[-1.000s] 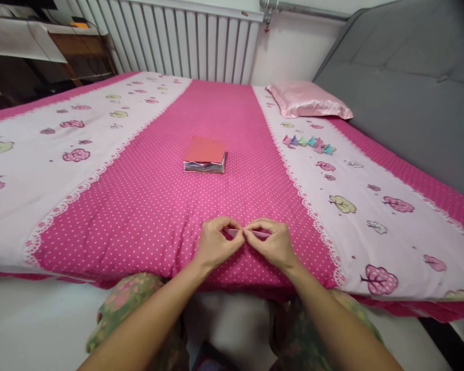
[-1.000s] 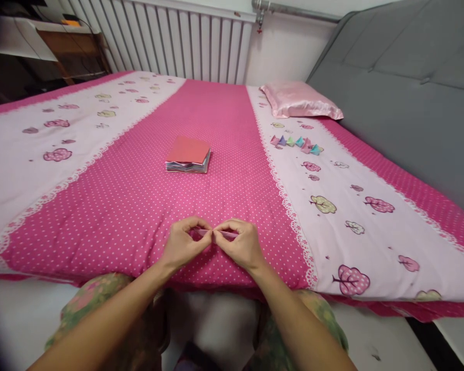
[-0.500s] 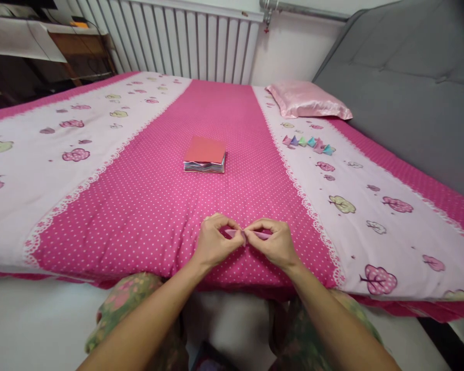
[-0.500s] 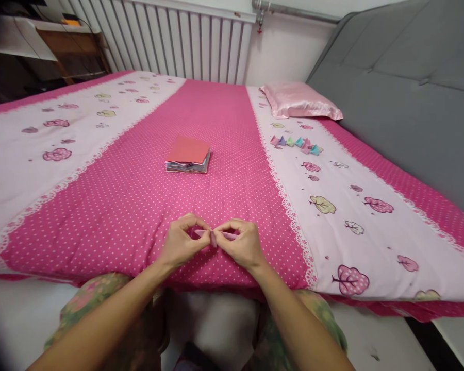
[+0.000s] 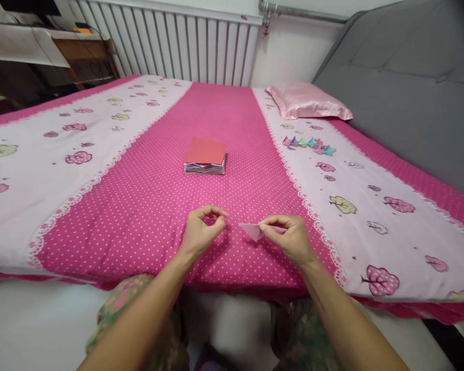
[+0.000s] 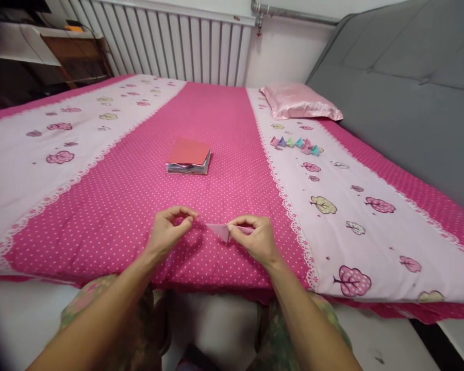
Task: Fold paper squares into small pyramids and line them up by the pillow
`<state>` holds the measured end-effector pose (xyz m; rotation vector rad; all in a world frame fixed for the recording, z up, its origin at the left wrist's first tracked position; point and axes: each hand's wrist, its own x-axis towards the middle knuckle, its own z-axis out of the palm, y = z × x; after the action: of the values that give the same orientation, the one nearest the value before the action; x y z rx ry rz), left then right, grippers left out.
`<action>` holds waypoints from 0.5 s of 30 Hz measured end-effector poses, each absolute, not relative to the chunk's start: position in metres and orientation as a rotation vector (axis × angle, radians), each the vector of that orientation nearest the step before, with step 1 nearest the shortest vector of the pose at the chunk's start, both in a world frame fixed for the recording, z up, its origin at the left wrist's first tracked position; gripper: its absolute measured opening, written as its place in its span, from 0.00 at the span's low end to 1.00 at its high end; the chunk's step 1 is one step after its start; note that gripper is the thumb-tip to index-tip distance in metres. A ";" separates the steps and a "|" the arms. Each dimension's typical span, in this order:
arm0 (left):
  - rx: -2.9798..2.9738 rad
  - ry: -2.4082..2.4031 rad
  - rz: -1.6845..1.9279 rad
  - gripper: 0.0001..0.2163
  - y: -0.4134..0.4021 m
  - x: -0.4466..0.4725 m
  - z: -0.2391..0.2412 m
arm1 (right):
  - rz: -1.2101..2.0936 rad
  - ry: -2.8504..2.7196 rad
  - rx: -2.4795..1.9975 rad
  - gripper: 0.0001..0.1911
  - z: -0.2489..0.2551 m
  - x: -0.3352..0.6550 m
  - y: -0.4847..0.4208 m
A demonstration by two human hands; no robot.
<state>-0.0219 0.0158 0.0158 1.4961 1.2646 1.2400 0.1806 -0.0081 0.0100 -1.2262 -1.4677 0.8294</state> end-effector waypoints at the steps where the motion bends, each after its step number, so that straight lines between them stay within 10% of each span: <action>1: 1.525 1.191 1.217 0.06 0.014 -0.019 0.015 | 0.842 -1.478 -1.223 0.04 0.009 0.178 -0.009; 15: 1.805 1.086 1.158 0.06 0.000 -0.003 0.000 | 0.659 -1.684 -1.124 0.05 0.006 0.162 -0.010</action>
<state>-0.0029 0.0004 -0.0002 1.8050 1.0855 1.1582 0.1617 -0.0103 0.0063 -1.1235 -1.6838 0.6593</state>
